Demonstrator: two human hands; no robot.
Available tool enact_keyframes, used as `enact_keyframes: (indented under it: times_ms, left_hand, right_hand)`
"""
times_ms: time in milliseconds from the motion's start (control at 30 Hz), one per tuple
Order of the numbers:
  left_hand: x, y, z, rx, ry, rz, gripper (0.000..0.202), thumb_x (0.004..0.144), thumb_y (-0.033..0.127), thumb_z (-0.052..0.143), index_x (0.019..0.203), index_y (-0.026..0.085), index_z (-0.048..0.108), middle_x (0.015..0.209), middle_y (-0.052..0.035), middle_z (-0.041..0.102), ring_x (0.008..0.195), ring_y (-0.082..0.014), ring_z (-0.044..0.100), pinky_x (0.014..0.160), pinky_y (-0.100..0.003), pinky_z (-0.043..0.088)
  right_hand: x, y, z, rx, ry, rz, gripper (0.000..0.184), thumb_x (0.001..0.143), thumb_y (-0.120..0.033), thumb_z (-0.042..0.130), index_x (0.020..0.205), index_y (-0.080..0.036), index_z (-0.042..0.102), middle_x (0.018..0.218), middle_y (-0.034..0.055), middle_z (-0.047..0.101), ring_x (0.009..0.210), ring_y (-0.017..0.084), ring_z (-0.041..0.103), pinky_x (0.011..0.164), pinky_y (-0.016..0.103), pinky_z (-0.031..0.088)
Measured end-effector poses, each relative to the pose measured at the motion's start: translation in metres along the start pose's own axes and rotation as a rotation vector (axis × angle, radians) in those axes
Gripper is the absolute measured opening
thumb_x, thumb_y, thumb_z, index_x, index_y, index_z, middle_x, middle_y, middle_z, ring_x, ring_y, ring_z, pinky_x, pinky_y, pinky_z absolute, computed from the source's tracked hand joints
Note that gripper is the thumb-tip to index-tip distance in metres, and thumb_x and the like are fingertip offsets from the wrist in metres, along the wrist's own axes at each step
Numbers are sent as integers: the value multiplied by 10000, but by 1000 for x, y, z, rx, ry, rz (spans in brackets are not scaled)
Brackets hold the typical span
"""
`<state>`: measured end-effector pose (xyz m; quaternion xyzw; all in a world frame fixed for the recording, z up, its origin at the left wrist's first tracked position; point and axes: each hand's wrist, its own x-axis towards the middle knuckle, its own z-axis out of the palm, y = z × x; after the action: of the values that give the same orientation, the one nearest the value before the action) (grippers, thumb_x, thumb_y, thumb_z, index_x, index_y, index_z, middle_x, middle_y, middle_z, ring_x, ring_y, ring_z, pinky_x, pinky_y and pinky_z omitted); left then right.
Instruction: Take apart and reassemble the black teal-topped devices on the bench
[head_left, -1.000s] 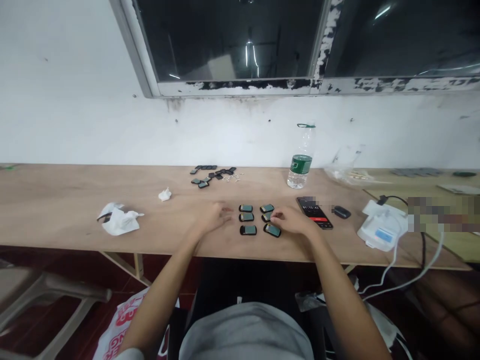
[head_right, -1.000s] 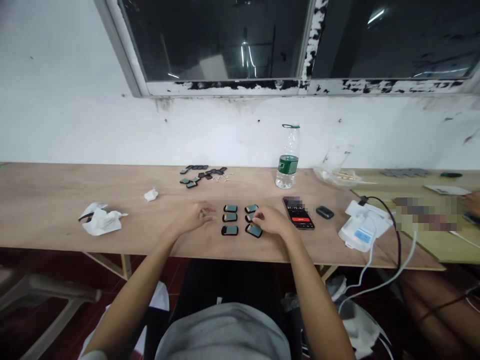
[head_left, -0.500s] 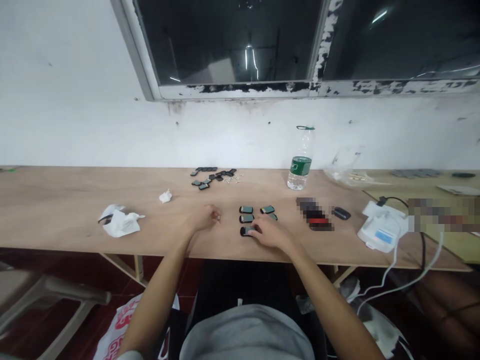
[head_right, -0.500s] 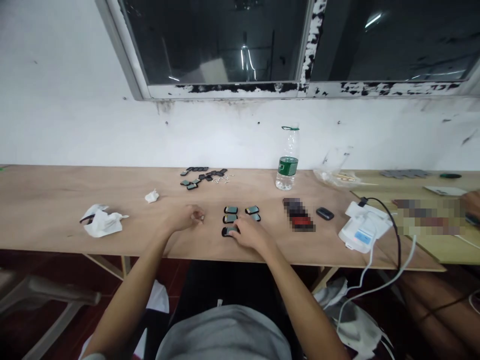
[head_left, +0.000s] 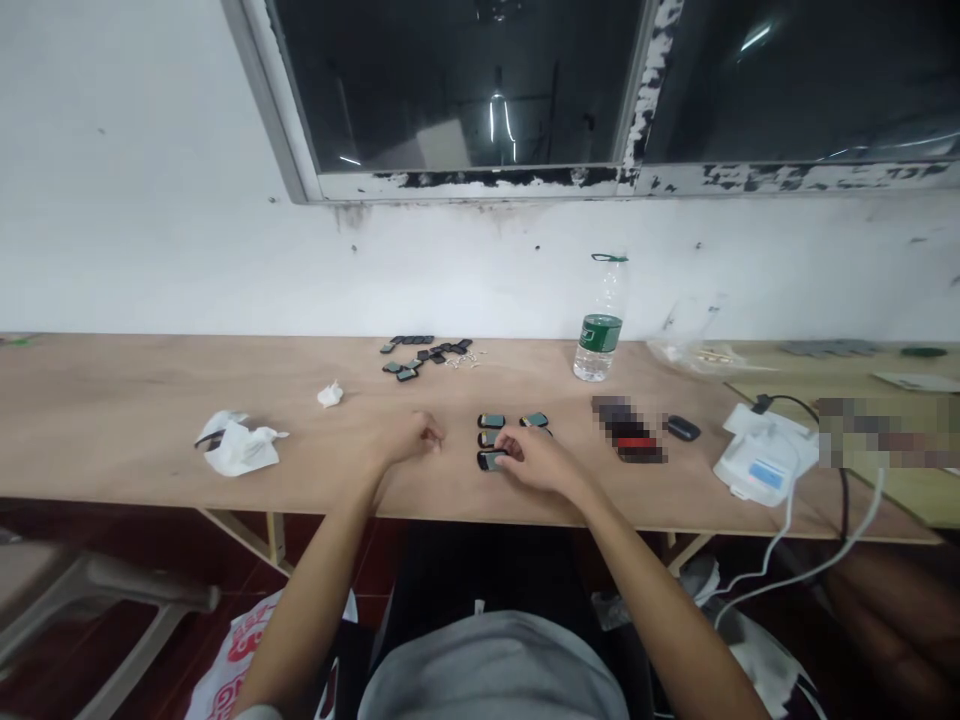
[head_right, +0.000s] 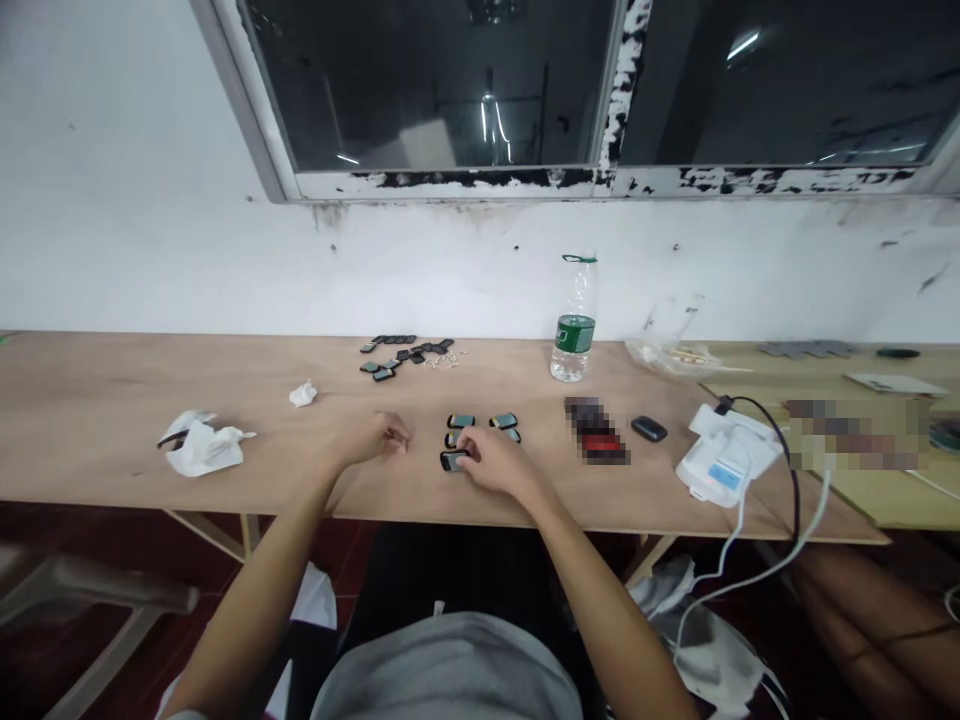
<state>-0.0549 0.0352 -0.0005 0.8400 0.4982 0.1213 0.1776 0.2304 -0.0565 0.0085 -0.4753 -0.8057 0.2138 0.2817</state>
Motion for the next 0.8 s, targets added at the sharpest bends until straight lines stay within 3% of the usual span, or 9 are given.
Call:
enact_keyframes:
  times_ms: [167,267,433,633,800]
  left_hand:
    - [-6,24,-3,-170,-16,91,177,784,259,644,926,180,714,861,-53,756,802,-224,691,739,-304,520]
    - [-15,51,-7,-293,91,257,197,864,332,634,965,177,702,985,-69,760,904,-220,704,851,-327,541]
    - [-25,86,-10,-233,252,421,194,920,336,622,998,192,725,1084,-71,756,988,-218,702,922,-343,538]
    - [-22,92,0,-198,405,523,175,923,290,644,1025,202,756,1086,-76,765,1004,-219,716,924,-343,556]
    - [-23,96,1,-284,432,509,136,898,272,677,955,214,786,1083,-77,761,986,-220,718,911,-348,565]
  right_hand:
    - [5,1,2,77,150,-6,118,840,-211,624,947,-195,670,769,20,696,682,170,620,659,273,451]
    - [7,-2,0,172,221,34,150,838,-254,625,960,-182,674,745,25,693,655,175,623,646,283,480]
    - [7,-5,-5,399,306,62,201,829,-318,636,967,-175,670,861,60,728,712,185,676,671,295,534]
    - [9,-2,-5,661,273,80,280,806,-418,692,944,-177,657,894,71,721,717,204,713,657,311,564]
    - [9,-1,-6,698,251,74,337,794,-465,717,955,-171,678,839,59,720,699,193,695,628,292,540]
